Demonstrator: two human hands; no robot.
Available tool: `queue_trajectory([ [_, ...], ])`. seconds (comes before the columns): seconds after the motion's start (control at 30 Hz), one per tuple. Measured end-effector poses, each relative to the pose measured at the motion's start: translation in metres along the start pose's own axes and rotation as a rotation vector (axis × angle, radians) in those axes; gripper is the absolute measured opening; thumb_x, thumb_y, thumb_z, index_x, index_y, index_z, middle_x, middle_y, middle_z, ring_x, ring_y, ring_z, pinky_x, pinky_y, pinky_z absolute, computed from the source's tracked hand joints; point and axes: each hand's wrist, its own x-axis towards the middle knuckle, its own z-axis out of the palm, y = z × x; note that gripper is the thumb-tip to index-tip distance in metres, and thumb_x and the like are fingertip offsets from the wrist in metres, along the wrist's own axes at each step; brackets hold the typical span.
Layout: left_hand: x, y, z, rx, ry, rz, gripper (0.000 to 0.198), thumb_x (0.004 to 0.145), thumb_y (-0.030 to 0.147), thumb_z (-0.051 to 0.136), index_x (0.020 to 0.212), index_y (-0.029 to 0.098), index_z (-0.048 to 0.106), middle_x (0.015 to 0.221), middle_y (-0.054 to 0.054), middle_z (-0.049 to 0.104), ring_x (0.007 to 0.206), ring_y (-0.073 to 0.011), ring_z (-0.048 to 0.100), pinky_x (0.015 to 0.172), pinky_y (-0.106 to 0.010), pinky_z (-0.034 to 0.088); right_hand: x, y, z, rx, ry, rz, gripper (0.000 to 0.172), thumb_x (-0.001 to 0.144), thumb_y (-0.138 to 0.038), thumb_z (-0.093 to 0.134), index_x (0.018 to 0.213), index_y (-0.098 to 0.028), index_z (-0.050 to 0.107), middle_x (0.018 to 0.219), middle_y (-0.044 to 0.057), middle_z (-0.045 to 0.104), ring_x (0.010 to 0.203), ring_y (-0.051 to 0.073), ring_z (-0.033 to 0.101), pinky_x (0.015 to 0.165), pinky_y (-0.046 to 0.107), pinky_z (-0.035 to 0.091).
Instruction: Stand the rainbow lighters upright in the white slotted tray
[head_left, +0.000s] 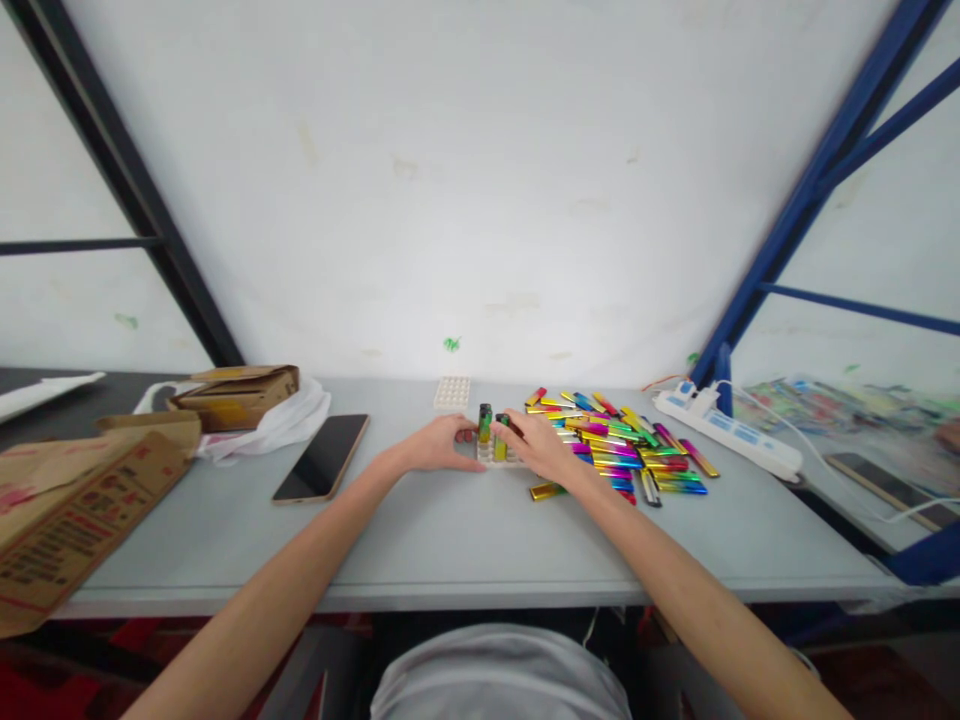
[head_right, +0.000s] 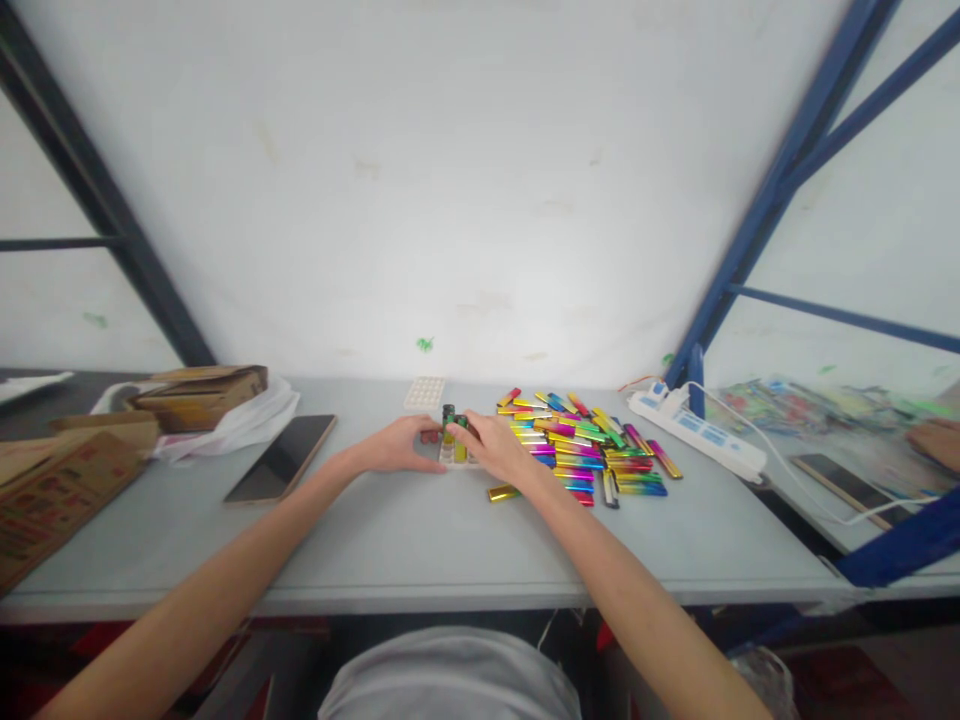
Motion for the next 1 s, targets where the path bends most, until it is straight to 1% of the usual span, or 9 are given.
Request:
queue_trajectory([
  [0.17, 0.001, 0.000, 0.000, 0.026, 0.004, 0.011, 0.059, 0.069, 0.065, 0.086, 0.102, 0.017, 0.076, 0.093, -0.005, 0.073, 0.084, -0.0241, 0.065, 0.078, -0.032, 0.049, 0.001, 0.003, 0.007, 0.024, -0.033, 0.004, 0.032, 0.111, -0.044, 0.053, 0.089, -0.022, 0.061, 0.080, 0.004, 0.074, 0.074, 0.019, 0.067, 0.071, 0.028, 0.042],
  [0.27, 0.001, 0.000, 0.000, 0.016, 0.008, 0.014, 0.060, 0.068, 0.065, 0.086, 0.103, 0.018, 0.076, 0.094, -0.005, 0.073, 0.085, -0.0239, 0.065, 0.078, -0.032, 0.049, 0.003, 0.005, 0.009, -0.108, -0.044, 0.008, 0.027, 0.111, -0.040, 0.054, 0.096, -0.020, 0.064, 0.088, 0.007, 0.076, 0.081, 0.021, 0.069, 0.073, 0.029, 0.043],
  [0.47, 0.000, 0.001, -0.001, 0.005, 0.010, 0.011, 0.058, 0.069, 0.064, 0.086, 0.101, 0.017, 0.076, 0.093, -0.005, 0.072, 0.085, -0.0247, 0.065, 0.078, -0.033, 0.049, 0.006, 0.005, 0.016, -0.384, -0.064, -0.014, 0.030, 0.111, -0.043, 0.054, 0.109, -0.017, 0.068, 0.103, 0.013, 0.076, 0.094, 0.025, 0.070, 0.080, 0.031, 0.046],
  [0.57, 0.000, 0.000, -0.001, -0.001, -0.001, 0.013, 0.055, 0.070, 0.064, 0.085, 0.098, 0.017, 0.075, 0.092, -0.005, 0.072, 0.084, -0.0244, 0.064, 0.076, -0.032, 0.049, 0.004, 0.003, 0.022, -0.511, -0.113, -0.023, 0.030, 0.108, -0.044, 0.060, 0.109, -0.016, 0.071, 0.105, 0.015, 0.075, 0.096, 0.027, 0.071, 0.083, 0.033, 0.046],
  [0.63, 0.001, -0.001, 0.000, -0.004, -0.002, 0.012, 0.056, 0.070, 0.065, 0.084, 0.097, 0.018, 0.074, 0.091, -0.005, 0.071, 0.084, -0.0241, 0.064, 0.076, -0.032, 0.048, 0.002, 0.003, 0.021, -0.520, -0.126, -0.038, 0.031, 0.109, -0.044, 0.059, 0.108, -0.016, 0.072, 0.105, 0.014, 0.074, 0.097, 0.026, 0.070, 0.085, 0.033, 0.047],
  [0.73, 0.001, -0.002, 0.000, 0.001, 0.002, -0.004, 0.058, 0.068, 0.066, 0.085, 0.097, 0.018, 0.074, 0.092, -0.005, 0.071, 0.085, -0.0242, 0.064, 0.077, -0.032, 0.049, 0.003, 0.009, 0.007, -0.429, -0.107, -0.079, 0.034, 0.111, -0.045, 0.053, 0.109, -0.017, 0.072, 0.104, 0.011, 0.073, 0.097, 0.024, 0.069, 0.088, 0.033, 0.047],
  [0.8, 0.001, -0.001, 0.000, 0.000, -0.006, -0.020, 0.060, 0.066, 0.065, 0.086, 0.099, 0.017, 0.074, 0.095, -0.005, 0.071, 0.086, -0.0249, 0.065, 0.079, -0.032, 0.050, 0.005, 0.019, -0.009, -0.396, -0.058, -0.079, 0.034, 0.114, -0.040, 0.048, 0.108, -0.017, 0.073, 0.103, 0.011, 0.074, 0.100, 0.024, 0.069, 0.093, 0.033, 0.048],
  [0.9, 0.001, 0.000, -0.001, 0.007, -0.025, -0.037, 0.062, 0.067, 0.065, 0.086, 0.102, 0.016, 0.073, 0.098, -0.006, 0.071, 0.089, -0.0259, 0.066, 0.080, -0.033, 0.050, 0.006, 0.045, -0.033, -0.437, 0.056, 0.016, 0.029, 0.112, -0.022, 0.047, 0.113, -0.014, 0.075, 0.111, 0.014, 0.075, 0.109, 0.025, 0.068, 0.102, 0.037, 0.048],
  [1.0, 0.001, 0.001, -0.002, 0.027, -0.031, -0.043, 0.061, 0.067, 0.067, 0.085, 0.099, 0.016, 0.072, 0.097, -0.006, 0.070, 0.088, -0.0260, 0.066, 0.080, -0.033, 0.050, 0.004, 0.073, -0.048, -0.483, 0.024, 0.092, 0.026, 0.106, -0.013, 0.055, 0.119, -0.013, 0.078, 0.120, 0.017, 0.075, 0.117, 0.026, 0.068, 0.109, 0.039, 0.047],
])
